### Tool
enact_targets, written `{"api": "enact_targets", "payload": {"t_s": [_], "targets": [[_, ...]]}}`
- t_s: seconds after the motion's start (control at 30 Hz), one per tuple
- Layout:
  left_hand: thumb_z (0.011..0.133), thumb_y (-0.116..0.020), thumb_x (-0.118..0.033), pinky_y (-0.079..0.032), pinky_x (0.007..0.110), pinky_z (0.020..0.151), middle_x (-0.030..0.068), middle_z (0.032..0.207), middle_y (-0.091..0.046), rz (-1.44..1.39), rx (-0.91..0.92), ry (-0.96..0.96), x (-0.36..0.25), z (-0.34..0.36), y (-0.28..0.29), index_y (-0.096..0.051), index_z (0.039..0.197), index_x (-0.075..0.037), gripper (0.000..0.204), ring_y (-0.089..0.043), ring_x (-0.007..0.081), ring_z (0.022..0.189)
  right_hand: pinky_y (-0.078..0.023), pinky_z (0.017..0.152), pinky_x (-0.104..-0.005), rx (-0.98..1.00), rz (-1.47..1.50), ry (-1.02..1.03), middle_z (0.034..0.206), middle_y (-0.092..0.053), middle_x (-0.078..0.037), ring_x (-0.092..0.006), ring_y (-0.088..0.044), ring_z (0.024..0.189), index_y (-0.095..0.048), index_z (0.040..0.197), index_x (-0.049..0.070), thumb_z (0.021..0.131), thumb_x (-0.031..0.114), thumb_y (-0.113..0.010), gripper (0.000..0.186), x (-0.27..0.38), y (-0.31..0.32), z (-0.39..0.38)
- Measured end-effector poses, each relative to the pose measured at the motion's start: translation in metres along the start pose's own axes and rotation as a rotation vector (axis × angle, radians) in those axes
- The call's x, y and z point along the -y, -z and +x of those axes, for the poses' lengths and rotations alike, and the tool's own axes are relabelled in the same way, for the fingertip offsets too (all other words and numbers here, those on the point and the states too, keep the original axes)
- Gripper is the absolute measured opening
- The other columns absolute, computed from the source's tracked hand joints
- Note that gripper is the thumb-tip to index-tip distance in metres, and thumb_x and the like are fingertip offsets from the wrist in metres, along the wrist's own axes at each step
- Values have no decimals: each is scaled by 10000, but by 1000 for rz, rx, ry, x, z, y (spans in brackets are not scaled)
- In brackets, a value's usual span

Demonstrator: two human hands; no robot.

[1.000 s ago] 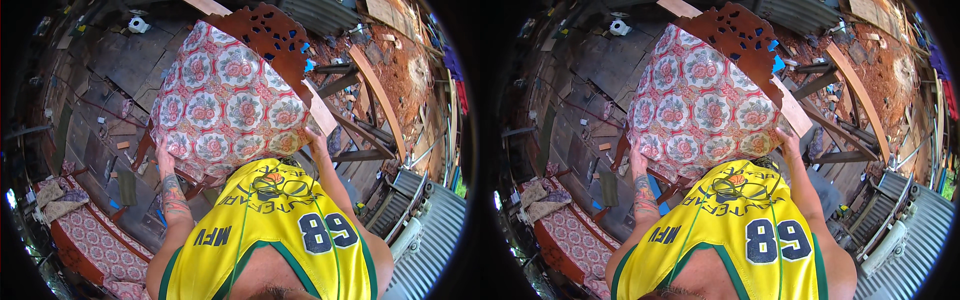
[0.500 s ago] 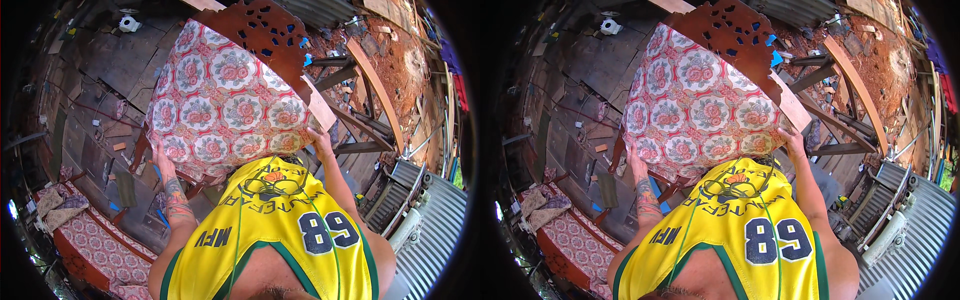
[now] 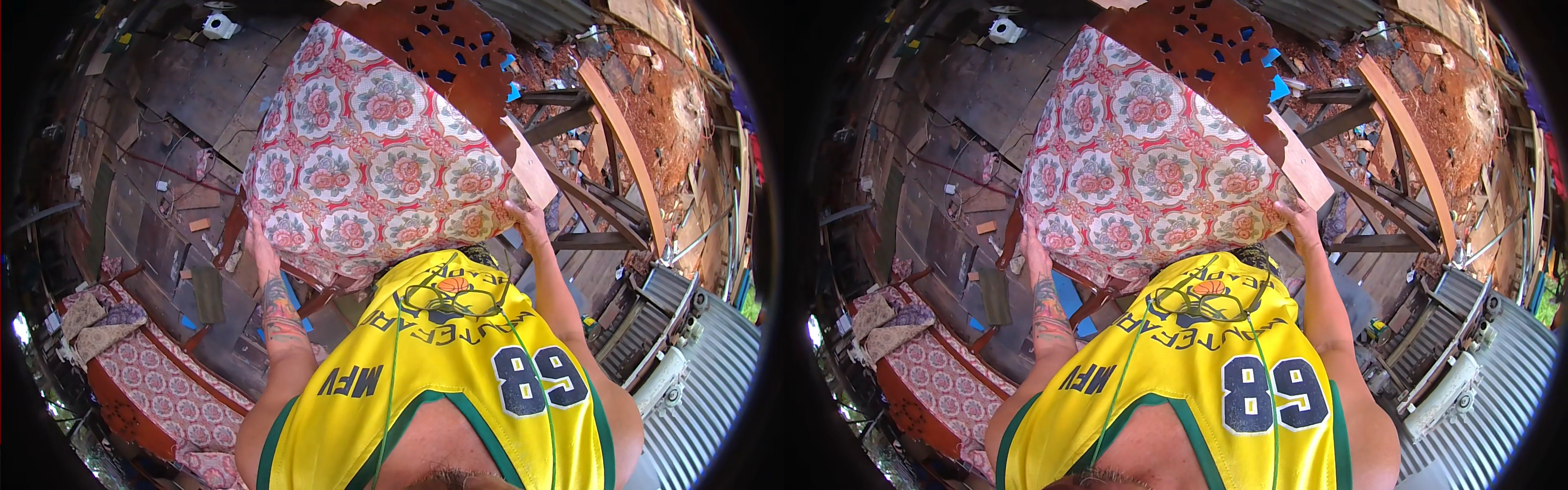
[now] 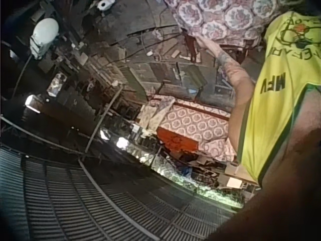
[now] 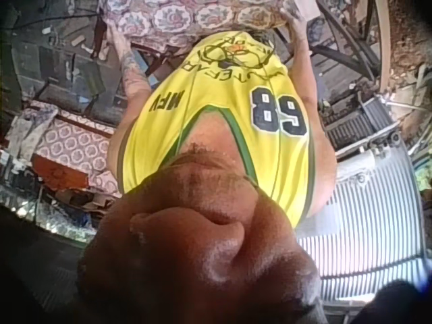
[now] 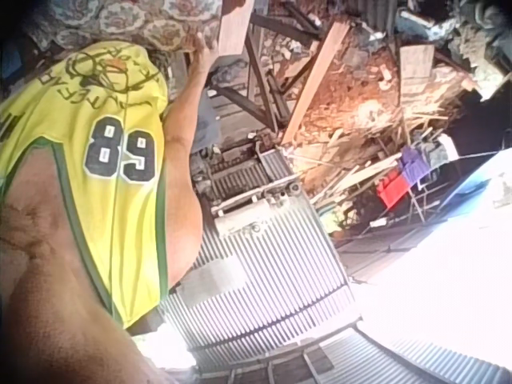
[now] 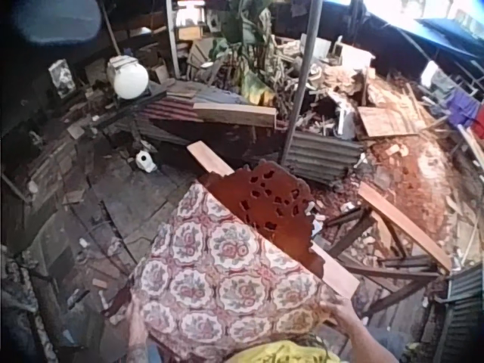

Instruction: Fitting and aligning patterned fabric over a blue foam seat cushion on a wooden chair frame.

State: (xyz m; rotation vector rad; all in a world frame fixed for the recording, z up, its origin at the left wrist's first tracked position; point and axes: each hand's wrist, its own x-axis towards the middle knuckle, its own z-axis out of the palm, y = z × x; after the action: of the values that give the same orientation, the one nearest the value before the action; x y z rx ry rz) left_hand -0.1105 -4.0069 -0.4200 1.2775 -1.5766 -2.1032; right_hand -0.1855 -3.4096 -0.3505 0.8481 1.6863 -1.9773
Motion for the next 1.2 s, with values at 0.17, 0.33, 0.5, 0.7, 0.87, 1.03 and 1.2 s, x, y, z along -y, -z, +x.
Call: {"api": "enact_targets", "payload": {"t_s": [0.17, 0.33, 0.5, 0.7, 0.87, 1.03, 1.2], "targets": [[1031, -449, -506, -464, 393, 925, 234, 1162, -635, 483, -314, -170, 30, -39, -21, -557, 1160, 134, 662, -617, 301, 1040, -567, 848, -328, 46, -189, -83, 1100, -711, -70, -171, -690, 945, -654, 1181, 24, 811, 89, -793, 400, 2, -1, 0], [1028, -524, -397, -480, 396, 919, 271, 1168, -626, 514, -471, -258, 42, -74, -32, -556, 1186, 106, 528, -623, 341, 1072, -562, 813, -320, 94, -236, -187, 1096, -714, -45, -170, -689, 934, -663, 1182, 56, 789, 106, -806, 422, -6, 18, 4], [1025, -513, -408, -468, 439, 934, 271, 1147, -630, 634, -410, -338, 30, -60, -24, -521, 1253, 79, 538, -616, 379, 1060, -547, 800, -324, 119, -263, -206, 1069, -713, -20, -161, -674, 950, -678, 1150, 67, 795, 154, -811, 389, 4, 36, 15], [1002, -522, -385, -333, 520, 1097, 247, 1449, -421, 1147, -180, -798, -18, -88, -96, -409, 1439, -44, 566, -407, 424, 1337, -518, 826, -325, -94, -371, -132, 1016, -706, -5, -136, -649, 916, -682, 1141, 59, 833, 277, -791, 393, 10, 23, 14], [979, -463, -550, -124, 623, 1180, 245, 1580, -270, 1241, 368, -1044, 0, -105, -174, -298, 1562, -247, 677, -223, 432, 1475, -497, 822, -297, -60, -515, 66, 1003, -698, -16, -116, -630, 899, -669, 1156, 32, 870, 306, -761, 406, 18, 3, 23], [957, -226, -729, -57, 608, 1201, 187, 1633, -177, 1322, 438, -1215, -34, -46, -240, -179, 1587, -329, 747, -130, 417, 1507, -517, 858, -299, -126, -578, 303, 1023, -708, -85, -150, -659, 941, -607, 1221, -60, 938, 277, -703, 451, 35, -38, 9], [942, -131, -755, -53, 624, 1195, 157, 1646, -140, 1198, 314, -970, -83, 44, -286, -138, 1589, -343, 767, -100, 412, 1511, -490, 909, -443, -572, -1249, 1065, 1121, -643, -164, -349, -600, 1055, -610, 1221, 22, 869, 135, -725, 387, 51, -79, -8]]}}
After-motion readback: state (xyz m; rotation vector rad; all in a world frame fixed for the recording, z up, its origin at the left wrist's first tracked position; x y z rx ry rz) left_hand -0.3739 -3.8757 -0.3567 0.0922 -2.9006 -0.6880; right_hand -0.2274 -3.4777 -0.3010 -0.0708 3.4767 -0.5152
